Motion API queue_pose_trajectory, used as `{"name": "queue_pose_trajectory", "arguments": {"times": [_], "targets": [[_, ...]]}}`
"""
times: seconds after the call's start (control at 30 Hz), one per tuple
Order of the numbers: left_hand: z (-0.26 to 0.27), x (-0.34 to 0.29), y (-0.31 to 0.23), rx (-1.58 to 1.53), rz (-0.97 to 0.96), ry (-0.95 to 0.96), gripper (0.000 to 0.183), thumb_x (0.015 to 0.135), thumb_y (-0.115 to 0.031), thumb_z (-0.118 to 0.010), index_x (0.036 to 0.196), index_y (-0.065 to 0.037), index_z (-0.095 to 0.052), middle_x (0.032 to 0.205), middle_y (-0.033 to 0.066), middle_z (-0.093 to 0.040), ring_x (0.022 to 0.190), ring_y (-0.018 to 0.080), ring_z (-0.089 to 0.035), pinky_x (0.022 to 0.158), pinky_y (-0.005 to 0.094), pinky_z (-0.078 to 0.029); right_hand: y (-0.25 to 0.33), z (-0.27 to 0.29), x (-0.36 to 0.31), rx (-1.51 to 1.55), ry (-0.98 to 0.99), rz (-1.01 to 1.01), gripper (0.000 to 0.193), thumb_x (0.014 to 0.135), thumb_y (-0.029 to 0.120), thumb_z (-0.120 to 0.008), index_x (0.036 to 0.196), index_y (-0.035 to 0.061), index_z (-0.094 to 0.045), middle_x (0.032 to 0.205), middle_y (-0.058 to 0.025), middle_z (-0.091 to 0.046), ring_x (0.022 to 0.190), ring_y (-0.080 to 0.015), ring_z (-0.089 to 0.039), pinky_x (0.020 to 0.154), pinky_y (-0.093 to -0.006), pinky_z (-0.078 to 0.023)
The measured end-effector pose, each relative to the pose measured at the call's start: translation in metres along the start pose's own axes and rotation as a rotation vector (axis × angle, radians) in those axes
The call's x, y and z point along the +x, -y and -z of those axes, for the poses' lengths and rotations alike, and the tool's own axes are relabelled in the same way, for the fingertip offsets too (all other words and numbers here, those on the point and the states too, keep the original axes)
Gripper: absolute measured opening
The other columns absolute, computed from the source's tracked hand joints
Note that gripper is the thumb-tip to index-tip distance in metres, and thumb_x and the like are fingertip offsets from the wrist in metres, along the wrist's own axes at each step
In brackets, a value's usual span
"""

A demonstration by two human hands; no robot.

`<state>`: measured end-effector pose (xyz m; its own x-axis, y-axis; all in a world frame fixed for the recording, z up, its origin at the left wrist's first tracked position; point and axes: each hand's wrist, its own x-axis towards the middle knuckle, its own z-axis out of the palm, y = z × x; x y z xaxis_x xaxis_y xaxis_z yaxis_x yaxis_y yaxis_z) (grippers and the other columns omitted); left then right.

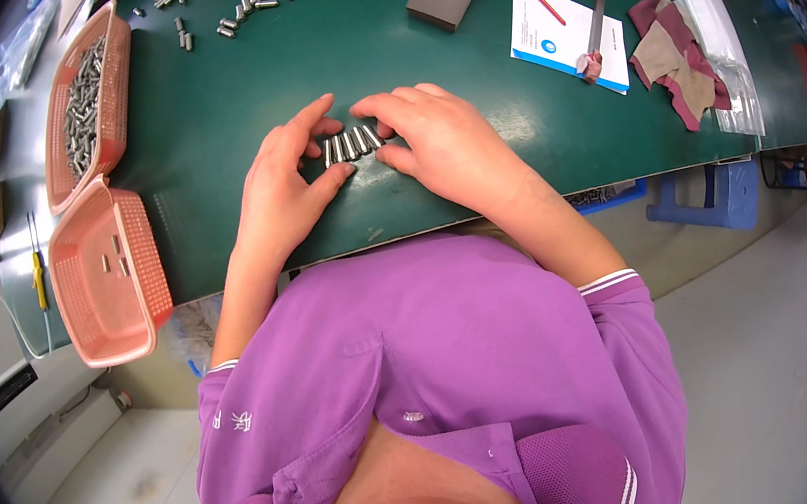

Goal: The person sorts and groups small metal pins by hand, inspecting them at a workbench.

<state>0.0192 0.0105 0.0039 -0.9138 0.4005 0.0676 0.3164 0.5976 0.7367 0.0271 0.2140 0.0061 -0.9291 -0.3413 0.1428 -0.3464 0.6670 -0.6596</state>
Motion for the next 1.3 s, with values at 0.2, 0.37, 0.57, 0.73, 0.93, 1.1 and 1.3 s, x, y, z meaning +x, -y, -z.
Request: {"name": "queue_pose_trajectory", "arguments": {"times": [0.2, 0.37, 0.57, 0.73, 0.93, 1.1, 1.3], "targets": [[-0.002, 0.000, -0.002, 0.018, 0.013, -0.015, 0.067, 0.070, -0.004, -0.075, 0.133, -0.011, -0.051, 0.104, 0.0008, -0.066, 0.085, 0.0176, -0.056, 0.081, 0.0310, -0.049, -0.001, 0.000, 0.001, 0.006, -0.012, 0.003, 0.035, 0.075, 0.006, -0.069, 0.109, 0.0106, -0.060, 0.087, -0.0036, -0.065, 0.086, -0.0263, -0.059, 0.077, -0.0382, -0.049], [0.000, -0.002, -0.003, 0.002, 0.005, -0.027, 0.067, 0.072, -0.007, -0.074, 0.133, -0.006, -0.047, 0.103, 0.0085, -0.062, 0.087, 0.0234, -0.059, 0.079, 0.0367, -0.049, 0.000, -0.001, 0.001, -0.016, -0.024, 0.024, 0.038, 0.074, 0.006, -0.071, 0.110, 0.0123, -0.064, 0.087, -0.0018, -0.065, 0.086, -0.0213, -0.060, 0.075, -0.0339, -0.051], [0.005, -0.008, 0.001, -0.055, 0.102, -0.117, 0.056, 0.082, -0.003, -0.064, 0.134, -0.002, -0.043, 0.099, 0.0115, -0.059, 0.084, 0.0251, -0.060, 0.077, 0.0376, -0.050, 0.003, -0.003, 0.002, 0.004, -0.005, 0.041, 0.040, 0.074, 0.006, -0.072, 0.112, 0.0121, -0.063, 0.089, -0.0018, -0.066, 0.089, -0.0216, -0.060, 0.077, -0.0343, -0.050], [0.007, -0.008, 0.012, 0.012, 0.090, -0.191, 0.045, 0.088, 0.002, -0.048, 0.133, -0.001, -0.043, 0.100, 0.0137, -0.059, 0.090, 0.0296, -0.061, 0.079, 0.0402, -0.050, 0.007, -0.005, 0.002, 0.025, 0.011, 0.067, 0.040, 0.075, 0.005, -0.070, 0.113, 0.0115, -0.062, 0.091, -0.0021, -0.067, 0.090, -0.0216, -0.060, 0.078, -0.0350, -0.050], [0.011, -0.006, 0.019, 0.056, 0.070, -0.230, 0.044, 0.088, 0.001, -0.045, 0.132, -0.001, -0.044, 0.101, 0.0135, -0.059, 0.092, 0.0305, -0.061, 0.081, 0.0407, -0.050, 0.010, -0.008, 0.001, 0.077, 0.015, 0.077, 0.036, 0.078, 0.007, -0.066, 0.113, 0.0112, -0.060, 0.093, -0.0017, -0.067, 0.090, -0.0247, -0.059, 0.081, -0.0381, -0.049], [0.012, -0.004, 0.022, 0.035, 0.090, -0.226, 0.044, 0.089, 0.000, -0.045, 0.132, -0.001, -0.044, 0.103, 0.0131, -0.060, 0.094, 0.0302, -0.061, 0.082, 0.0406, -0.050, 0.009, -0.008, 0.000, 0.080, -0.018, 0.087, 0.034, 0.079, 0.003, -0.060, 0.112, 0.0112, -0.060, 0.091, -0.0020, -0.067, 0.089, -0.0247, -0.060, 0.080, -0.0380, -0.049], [0.010, -0.004, 0.018, -0.006, 0.104, -0.215, 0.043, 0.089, 0.000, -0.045, 0.132, -0.001, -0.044, 0.103, 0.0130, -0.060, 0.094, 0.0302, -0.061, 0.083, 0.0401, -0.050, 0.007, -0.007, 0.000, 0.065, -0.038, 0.089, 0.035, 0.079, 0.000, -0.057, 0.112, 0.0109, -0.060, 0.090, -0.0023, -0.067, 0.087, -0.0246, -0.060, 0.079, -0.0381, -0.049]]}}
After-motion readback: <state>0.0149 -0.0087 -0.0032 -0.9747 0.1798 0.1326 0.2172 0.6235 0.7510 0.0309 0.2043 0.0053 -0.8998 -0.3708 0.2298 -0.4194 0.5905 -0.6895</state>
